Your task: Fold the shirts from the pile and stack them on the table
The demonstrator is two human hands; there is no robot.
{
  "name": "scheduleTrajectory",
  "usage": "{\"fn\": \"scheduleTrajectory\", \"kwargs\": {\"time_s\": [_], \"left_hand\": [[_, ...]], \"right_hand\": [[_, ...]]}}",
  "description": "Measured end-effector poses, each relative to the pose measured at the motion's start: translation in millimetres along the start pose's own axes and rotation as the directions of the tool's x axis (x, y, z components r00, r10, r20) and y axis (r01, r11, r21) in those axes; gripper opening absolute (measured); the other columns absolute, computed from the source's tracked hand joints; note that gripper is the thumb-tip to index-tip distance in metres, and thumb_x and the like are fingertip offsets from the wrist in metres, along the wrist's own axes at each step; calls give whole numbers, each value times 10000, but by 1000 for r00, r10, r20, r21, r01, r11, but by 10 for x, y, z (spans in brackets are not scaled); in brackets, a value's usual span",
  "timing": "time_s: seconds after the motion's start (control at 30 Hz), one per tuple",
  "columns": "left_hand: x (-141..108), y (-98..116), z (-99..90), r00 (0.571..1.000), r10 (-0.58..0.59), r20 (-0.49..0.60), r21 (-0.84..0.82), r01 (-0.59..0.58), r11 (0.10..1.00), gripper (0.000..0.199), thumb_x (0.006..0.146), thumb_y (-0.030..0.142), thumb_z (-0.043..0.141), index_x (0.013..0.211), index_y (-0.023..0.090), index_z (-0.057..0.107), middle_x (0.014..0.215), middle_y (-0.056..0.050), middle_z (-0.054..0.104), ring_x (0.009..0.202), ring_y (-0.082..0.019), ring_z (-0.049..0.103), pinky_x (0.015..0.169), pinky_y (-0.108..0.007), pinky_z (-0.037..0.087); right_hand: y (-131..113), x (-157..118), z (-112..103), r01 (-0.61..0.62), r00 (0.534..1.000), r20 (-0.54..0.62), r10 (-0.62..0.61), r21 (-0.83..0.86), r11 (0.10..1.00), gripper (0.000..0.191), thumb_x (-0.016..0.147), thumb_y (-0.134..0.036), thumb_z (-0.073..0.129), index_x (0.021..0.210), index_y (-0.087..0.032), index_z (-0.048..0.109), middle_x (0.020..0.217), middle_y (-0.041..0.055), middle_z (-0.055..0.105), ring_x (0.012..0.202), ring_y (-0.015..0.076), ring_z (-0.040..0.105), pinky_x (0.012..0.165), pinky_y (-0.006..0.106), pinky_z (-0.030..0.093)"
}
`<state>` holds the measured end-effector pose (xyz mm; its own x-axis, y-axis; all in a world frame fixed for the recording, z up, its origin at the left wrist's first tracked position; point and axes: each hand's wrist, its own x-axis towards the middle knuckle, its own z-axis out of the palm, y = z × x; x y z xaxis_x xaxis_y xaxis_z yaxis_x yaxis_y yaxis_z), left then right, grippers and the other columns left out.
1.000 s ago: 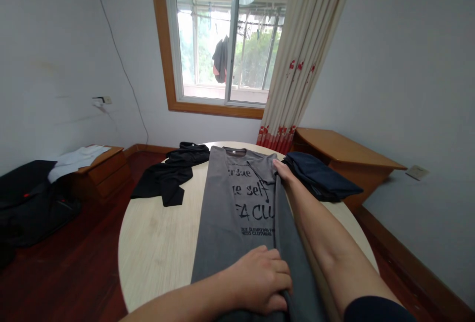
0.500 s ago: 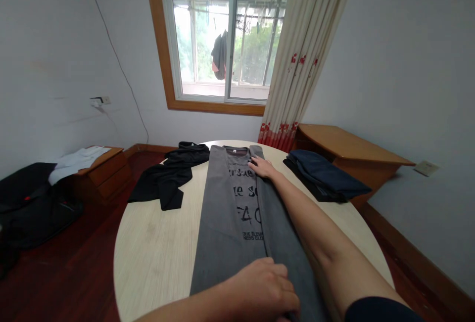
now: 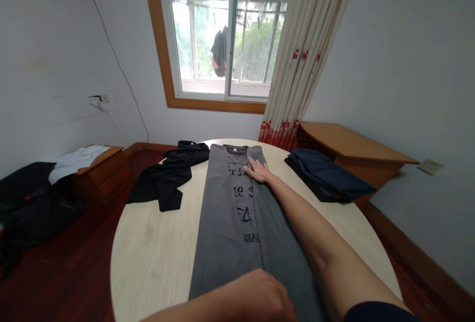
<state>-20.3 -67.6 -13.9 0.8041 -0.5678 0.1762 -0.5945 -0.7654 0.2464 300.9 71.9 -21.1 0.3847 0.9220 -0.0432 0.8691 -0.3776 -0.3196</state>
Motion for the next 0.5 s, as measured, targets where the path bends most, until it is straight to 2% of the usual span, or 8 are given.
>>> {"fn": "scheduleTrajectory", "kwargs": {"time_s": [0.07, 0.13, 0.23, 0.33, 0.43, 0.5], "left_hand": [[6, -5, 0, 1000, -29, -12, 0, 29, 1000, 174, 912, 316, 722, 781, 212, 675, 871, 36, 746, 808, -132, 642, 610, -264, 432], [13, -25, 6, 994, -90, -58, 33, 92, 995, 176, 944, 374, 681, 847, 228, 702, 944, 39, 759, 855, -143, 649, 642, -273, 436], [17, -107, 97, 971, -165, -172, 152, 191, 970, 182, 1020, 363, 565, 1070, 264, 709, 1235, 35, 720, 1034, -154, 652, 789, -285, 467], [12, -237, 332, 963, -135, -233, 312, 206, 928, 240, 1054, 374, 492, 1187, 312, 681, 1388, 22, 642, 1199, -170, 616, 948, -318, 470], [8, -339, 612, 964, -104, -246, 409, 200, 890, 277, 1057, 414, 464, 1247, 351, 655, 1398, 38, 636, 1255, -175, 594, 975, -335, 490], [8, -368, 748, 960, -93, -262, 446, 206, 871, 319, 1076, 400, 410, 1266, 309, 650, 1423, 38, 618, 1292, -168, 569, 967, -327, 508]], "right_hand": [[39, 59, -39, -52, 999, 0, 52, 51, 997, 793, 1002, -655, 88, 1644, -190, 109, 1684, 78, 124, 1557, 284, 123, 1244, 556, 93], [85, 141, -72, -82, 996, -34, 82, 12, 997, 744, 1020, -599, 93, 1634, -187, 180, 1681, 74, 153, 1558, 273, 124, 1242, 561, 86], [137, 288, -61, -92, 994, -63, 85, -116, 989, 706, 1023, -572, 204, 1622, -199, 230, 1683, 67, 158, 1559, 273, 116, 1235, 580, 61], [167, 459, -15, -114, 993, -44, 108, -166, 979, 768, 996, -649, 243, 1631, -221, 197, 1690, 74, 133, 1558, 300, 106, 1223, 600, 83], [202, 649, -6, -137, 990, -41, 132, -172, 975, 861, 950, -743, 260, 1639, -236, 159, 1694, 80, 108, 1556, 337, 78, 1212, 627, 83], [237, 774, -20, -154, 988, -41, 149, -166, 974, 902, 925, -784, 269, 1639, -245, 153, 1695, 77, 102, 1554, 347, 79, 1206, 640, 85]]}}
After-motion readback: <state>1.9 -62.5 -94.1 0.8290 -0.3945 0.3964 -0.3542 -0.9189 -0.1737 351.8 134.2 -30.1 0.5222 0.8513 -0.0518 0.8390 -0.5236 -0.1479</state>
